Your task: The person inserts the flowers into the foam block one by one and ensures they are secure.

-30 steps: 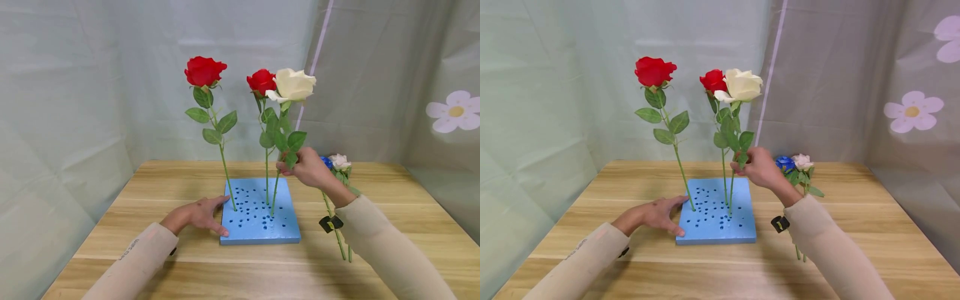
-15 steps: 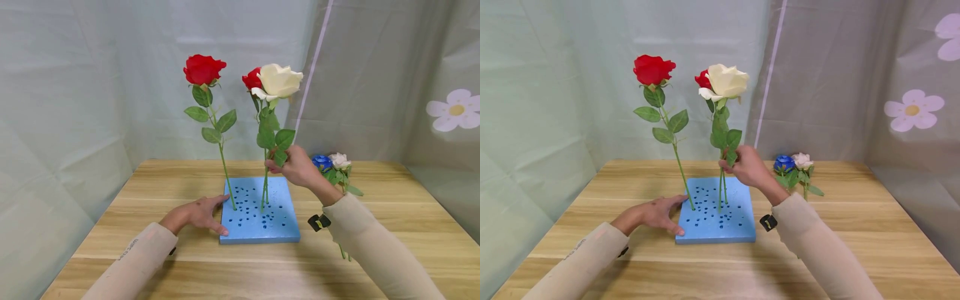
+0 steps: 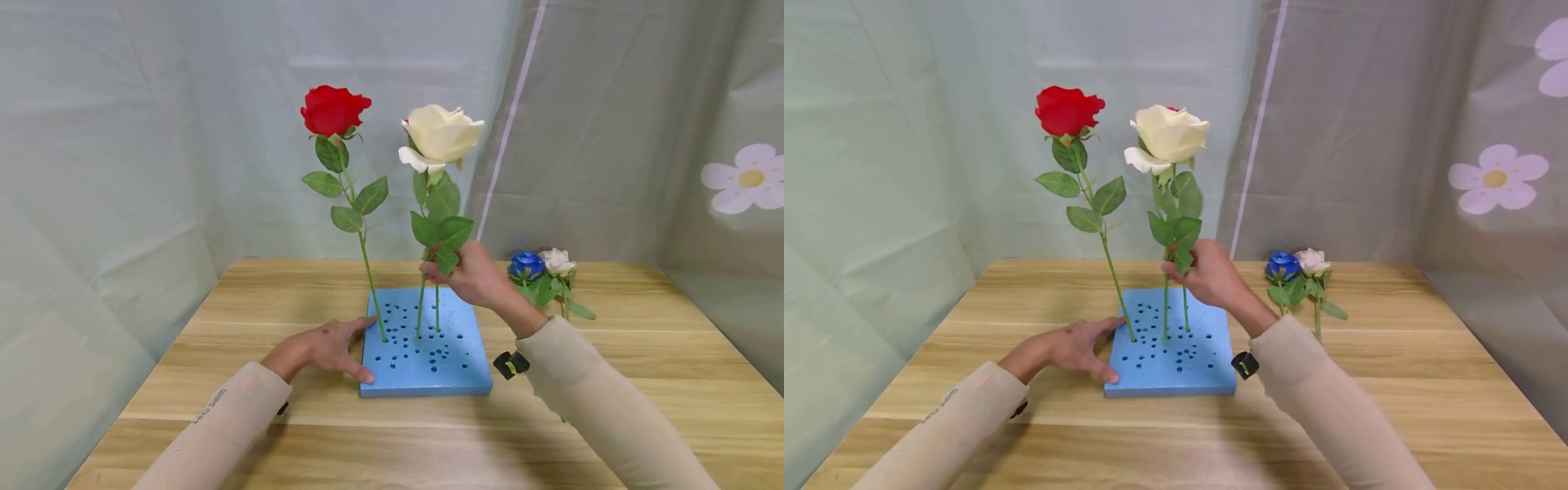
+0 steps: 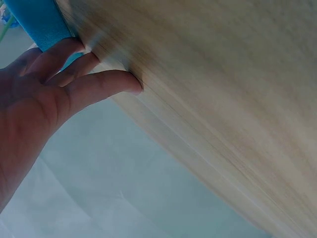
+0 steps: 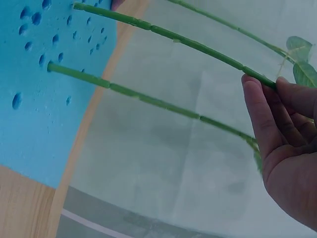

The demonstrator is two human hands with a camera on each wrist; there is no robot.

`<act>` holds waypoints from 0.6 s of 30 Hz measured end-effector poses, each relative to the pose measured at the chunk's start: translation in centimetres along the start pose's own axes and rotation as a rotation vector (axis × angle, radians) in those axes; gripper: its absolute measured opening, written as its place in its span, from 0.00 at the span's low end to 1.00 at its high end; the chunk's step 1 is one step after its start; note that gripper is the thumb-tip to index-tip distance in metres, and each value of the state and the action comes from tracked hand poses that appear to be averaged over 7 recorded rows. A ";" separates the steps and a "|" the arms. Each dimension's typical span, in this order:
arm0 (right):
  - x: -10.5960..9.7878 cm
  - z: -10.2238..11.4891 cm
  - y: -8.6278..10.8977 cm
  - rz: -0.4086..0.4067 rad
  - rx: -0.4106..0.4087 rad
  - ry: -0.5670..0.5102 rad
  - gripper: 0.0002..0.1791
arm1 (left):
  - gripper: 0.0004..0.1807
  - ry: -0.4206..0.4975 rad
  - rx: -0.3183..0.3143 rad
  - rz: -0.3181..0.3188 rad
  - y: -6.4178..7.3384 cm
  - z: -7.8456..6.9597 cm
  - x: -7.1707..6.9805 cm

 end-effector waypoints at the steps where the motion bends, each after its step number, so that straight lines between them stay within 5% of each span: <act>1: 0.1 0.2 0.0 0.001 -0.009 0.004 0.05 | 0.65 0.002 -0.003 0.001 0.0 0.0 0.0; 18: 1.9 1.3 -0.8 0.029 -0.037 0.043 0.05 | 0.64 0.001 0.002 0.000 0.0 0.1 0.0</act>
Point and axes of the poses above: each hand's wrist, its own y-axis away from the middle knuckle, its own x-axis out of the palm, z = x × y, the point moved 9 cm from there along -y, towards the middle knuckle, and after that the axes turned 7 degrees about -z, right-handed, at the moved point
